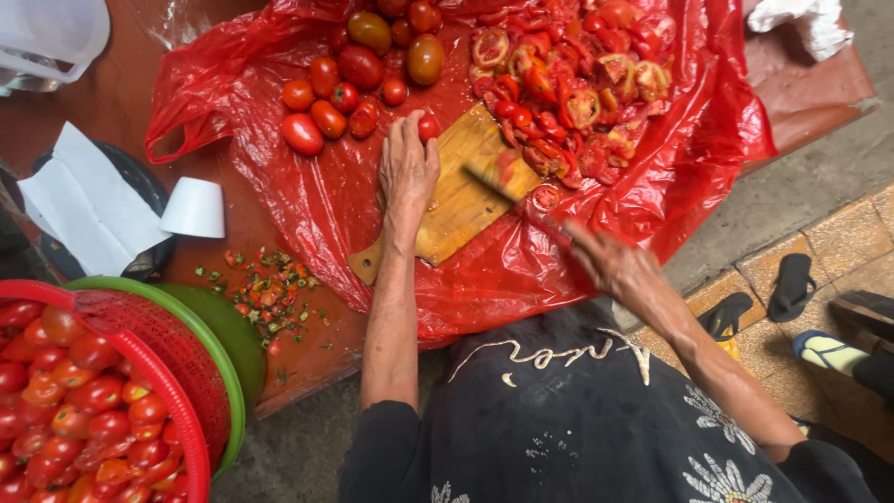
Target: The person slices tomatoes on a wooden cutting board using a knife. Sliced pieces are moved aside on a red plastic sheet. The person handles whole tomatoes from a nearby basket and continues slicing throughout the clip.
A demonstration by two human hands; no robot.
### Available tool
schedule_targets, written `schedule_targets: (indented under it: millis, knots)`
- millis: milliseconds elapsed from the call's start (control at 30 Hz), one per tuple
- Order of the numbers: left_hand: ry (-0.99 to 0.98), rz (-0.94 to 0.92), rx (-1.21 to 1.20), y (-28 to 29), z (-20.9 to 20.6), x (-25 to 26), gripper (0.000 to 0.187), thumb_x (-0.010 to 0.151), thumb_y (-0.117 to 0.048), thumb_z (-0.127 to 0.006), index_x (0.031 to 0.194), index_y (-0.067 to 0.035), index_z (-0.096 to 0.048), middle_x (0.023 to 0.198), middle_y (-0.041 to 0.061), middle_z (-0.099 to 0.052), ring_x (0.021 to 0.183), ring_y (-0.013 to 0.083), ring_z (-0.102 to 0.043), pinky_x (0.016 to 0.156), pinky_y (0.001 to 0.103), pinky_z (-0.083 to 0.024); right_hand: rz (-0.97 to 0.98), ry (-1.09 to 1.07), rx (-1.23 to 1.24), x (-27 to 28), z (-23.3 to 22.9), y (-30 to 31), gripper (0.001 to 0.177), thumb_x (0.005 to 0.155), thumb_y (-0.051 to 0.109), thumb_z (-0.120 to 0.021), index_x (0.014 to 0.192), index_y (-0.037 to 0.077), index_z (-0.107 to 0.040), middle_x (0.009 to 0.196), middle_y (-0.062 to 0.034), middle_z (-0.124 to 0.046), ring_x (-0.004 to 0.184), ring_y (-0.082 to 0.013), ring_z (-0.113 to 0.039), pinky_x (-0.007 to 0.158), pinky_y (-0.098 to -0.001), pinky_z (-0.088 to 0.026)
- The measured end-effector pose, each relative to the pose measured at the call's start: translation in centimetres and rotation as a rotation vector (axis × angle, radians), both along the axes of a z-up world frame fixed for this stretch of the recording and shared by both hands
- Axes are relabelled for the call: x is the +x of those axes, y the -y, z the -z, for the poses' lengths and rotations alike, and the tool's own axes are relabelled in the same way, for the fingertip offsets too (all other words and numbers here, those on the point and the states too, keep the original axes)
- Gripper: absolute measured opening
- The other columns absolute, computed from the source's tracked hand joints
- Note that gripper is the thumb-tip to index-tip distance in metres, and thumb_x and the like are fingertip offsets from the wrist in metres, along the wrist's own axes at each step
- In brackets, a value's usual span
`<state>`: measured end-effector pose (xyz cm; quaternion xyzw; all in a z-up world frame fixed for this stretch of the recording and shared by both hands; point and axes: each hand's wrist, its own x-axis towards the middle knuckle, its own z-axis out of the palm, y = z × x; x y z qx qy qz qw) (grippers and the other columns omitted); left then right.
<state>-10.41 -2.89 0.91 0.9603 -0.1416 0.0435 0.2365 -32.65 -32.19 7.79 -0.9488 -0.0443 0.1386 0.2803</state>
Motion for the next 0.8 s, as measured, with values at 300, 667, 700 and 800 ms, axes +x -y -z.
schedule_targets:
  millis: [300, 667, 700, 800]
  knots:
    - [-0.215, -0.066, -0.040, 0.8, -0.5, -1.9, 0.038, 0.099, -0.020, -0.066, 0.134, -0.010, -0.053, 0.114, 0.014, -0.062, 0.095, 0.0235, -0.067, 0.079, 0.038, -0.060, 0.156, 0.077, 0.026, 3.3, 2.3, 2.4, 0.047, 0.108, 0.036, -0.052, 0.153, 0.023, -0.047, 0.117, -0.0151, -0.072, 0.085, -0.0341, -0.072, 0.067, -0.0462, -0.059]
    - [0.003, 0.152, -0.139, 5.9, -0.1, -10.8, 0.052, 0.090, -0.023, -0.079, 0.134, -0.013, -0.053, 0.124, 0.008, -0.063, 0.110, 0.0245, -0.063, 0.098, 0.046, -0.044, 0.135, -0.082, 0.019, -2.3, -0.2, 1.8, 0.047, 0.103, 0.031, -0.055, 0.149, 0.024, -0.047, 0.105, -0.0121, -0.069, 0.071, -0.0330, -0.068, 0.056, -0.0446, -0.055]
    - [-0.005, 0.154, -0.141, 5.6, 0.0, -10.7, 0.054, 0.089, -0.022, -0.080, 0.135, -0.013, -0.052, 0.126, 0.009, -0.063, 0.112, 0.0248, -0.063, 0.099, 0.045, -0.043, 0.114, -0.063, 0.003, -2.9, -0.6, 1.8, 0.046, 0.103, 0.031, -0.055, 0.148, 0.024, -0.048, 0.101, -0.0117, -0.068, 0.071, -0.0332, -0.068, 0.055, -0.0447, -0.054]
    - [-0.005, 0.168, -0.158, 5.1, 0.3, -10.7, 0.058, 0.087, -0.021, -0.081, 0.136, -0.013, -0.052, 0.129, 0.009, -0.062, 0.114, 0.0258, -0.062, 0.100, 0.045, -0.043, 0.077, -0.106, -0.051, -4.4, -1.5, 2.1, 0.050, 0.101, 0.032, -0.055, 0.150, 0.022, -0.047, 0.098, -0.0126, -0.066, 0.067, -0.0336, -0.068, 0.052, -0.0437, -0.055]
